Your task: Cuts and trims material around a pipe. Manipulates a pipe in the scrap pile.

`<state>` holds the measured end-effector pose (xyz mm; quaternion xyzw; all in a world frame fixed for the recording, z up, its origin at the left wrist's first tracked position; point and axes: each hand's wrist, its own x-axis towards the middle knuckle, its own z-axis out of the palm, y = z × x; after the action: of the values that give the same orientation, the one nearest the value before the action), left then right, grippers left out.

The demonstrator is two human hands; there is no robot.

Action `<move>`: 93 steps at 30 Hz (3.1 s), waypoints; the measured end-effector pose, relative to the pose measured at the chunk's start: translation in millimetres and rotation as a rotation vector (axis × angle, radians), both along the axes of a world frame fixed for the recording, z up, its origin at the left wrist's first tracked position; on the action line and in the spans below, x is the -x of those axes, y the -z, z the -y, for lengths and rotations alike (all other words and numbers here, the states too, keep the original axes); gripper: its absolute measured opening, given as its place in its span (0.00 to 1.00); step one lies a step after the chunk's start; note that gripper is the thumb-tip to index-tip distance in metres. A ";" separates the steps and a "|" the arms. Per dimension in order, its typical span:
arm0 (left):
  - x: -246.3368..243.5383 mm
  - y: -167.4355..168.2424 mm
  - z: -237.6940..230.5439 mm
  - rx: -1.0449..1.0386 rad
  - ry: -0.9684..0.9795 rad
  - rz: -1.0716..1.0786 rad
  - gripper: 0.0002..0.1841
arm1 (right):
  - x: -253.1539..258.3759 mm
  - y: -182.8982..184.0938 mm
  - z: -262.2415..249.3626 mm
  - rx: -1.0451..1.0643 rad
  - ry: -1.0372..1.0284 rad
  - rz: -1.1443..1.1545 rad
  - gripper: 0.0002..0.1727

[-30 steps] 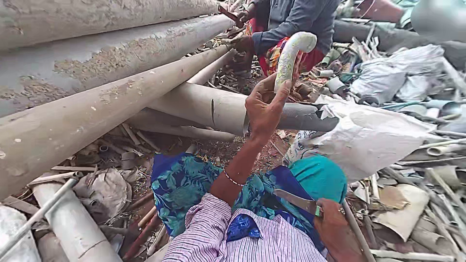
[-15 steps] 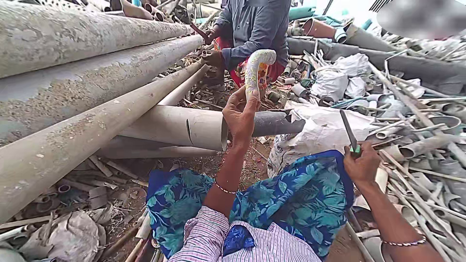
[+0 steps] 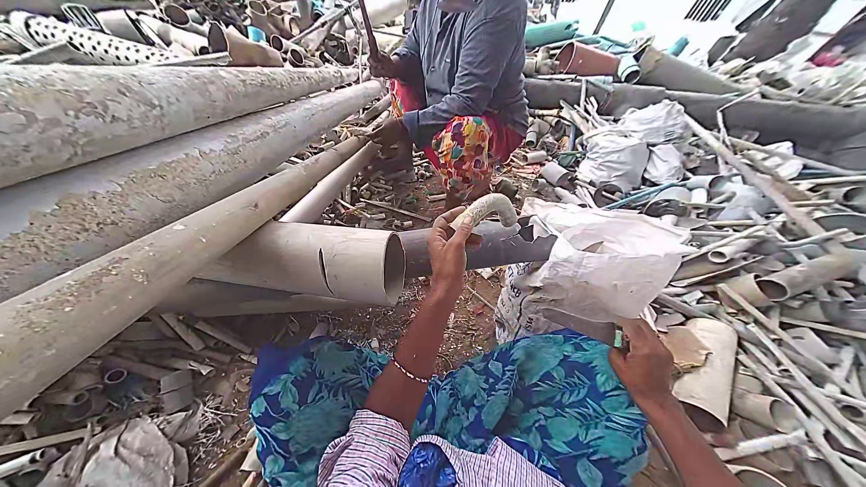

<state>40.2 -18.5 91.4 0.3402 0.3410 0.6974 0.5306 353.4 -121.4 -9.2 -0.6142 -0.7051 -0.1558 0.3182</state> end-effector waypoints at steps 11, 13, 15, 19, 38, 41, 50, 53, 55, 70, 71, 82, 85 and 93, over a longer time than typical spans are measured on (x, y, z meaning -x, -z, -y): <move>-7.0 12.4 -13.5 -0.036 0.015 -0.142 0.13 | 78.6 -62.1 -24.2 0.239 -0.152 -0.502 0.20; -6.7 18.0 -18.4 0.017 0.027 -0.176 0.13 | 112.0 -55.6 -38.0 0.617 -0.272 -0.744 0.28; -3.9 26.8 -23.6 0.048 0.050 -0.246 0.15 | 134.9 -42.7 -52.5 0.627 -0.352 -0.764 0.30; 7.5 46.5 -30.8 0.054 0.077 -0.420 0.17 | 164.3 -23.3 -54.3 0.140 -0.504 -0.589 0.25; 47.7 96.3 -9.8 0.089 -0.179 -0.941 0.19 | 210.3 22.5 -89.7 0.549 -0.313 -0.647 0.28; 49.4 95.5 -11.2 -0.175 -0.326 -1.342 0.19 | 212.8 22.7 -90.6 0.531 -0.318 -0.649 0.28; 34.4 135.5 -51.2 -0.355 -0.531 -1.239 0.19 | 218.8 17.9 -64.4 0.239 -0.570 -1.053 0.31; 31.0 137.0 -55.4 -0.367 -0.557 -1.227 0.19 | 226.0 11.2 -56.1 0.107 -0.654 -1.181 0.25; 29.5 138.7 -57.5 -0.372 -0.541 -1.223 0.19 | 226.8 2.4 -56.5 0.437 -0.516 -1.287 0.24; 31.0 141.7 -59.5 -0.388 -0.550 -1.166 0.19 | 217.4 -23.4 -48.7 0.245 -0.575 -1.340 0.12; 32.0 142.0 -56.2 -0.390 -0.545 -1.182 0.19 | 217.2 -15.2 -51.1 0.225 -0.538 -1.296 0.13; 30.1 142.1 -57.6 -0.391 -0.586 -1.197 0.18 | 204.5 8.1 -65.6 0.788 -0.385 -0.888 0.28; 27.1 142.4 -64.6 -0.391 -0.618 -1.158 0.18 | 194.2 -14.0 -57.5 0.606 -0.463 -0.894 0.25; 27.8 142.2 -63.4 -0.383 -0.610 -1.148 0.18 | 199.7 8.2 -58.4 0.781 -0.451 -0.941 0.29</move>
<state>12.5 44.9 -50.8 0.6333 0.5198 0.5728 -0.0248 153.7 -63.1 -17.4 -0.5243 -0.6067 0.4683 0.3710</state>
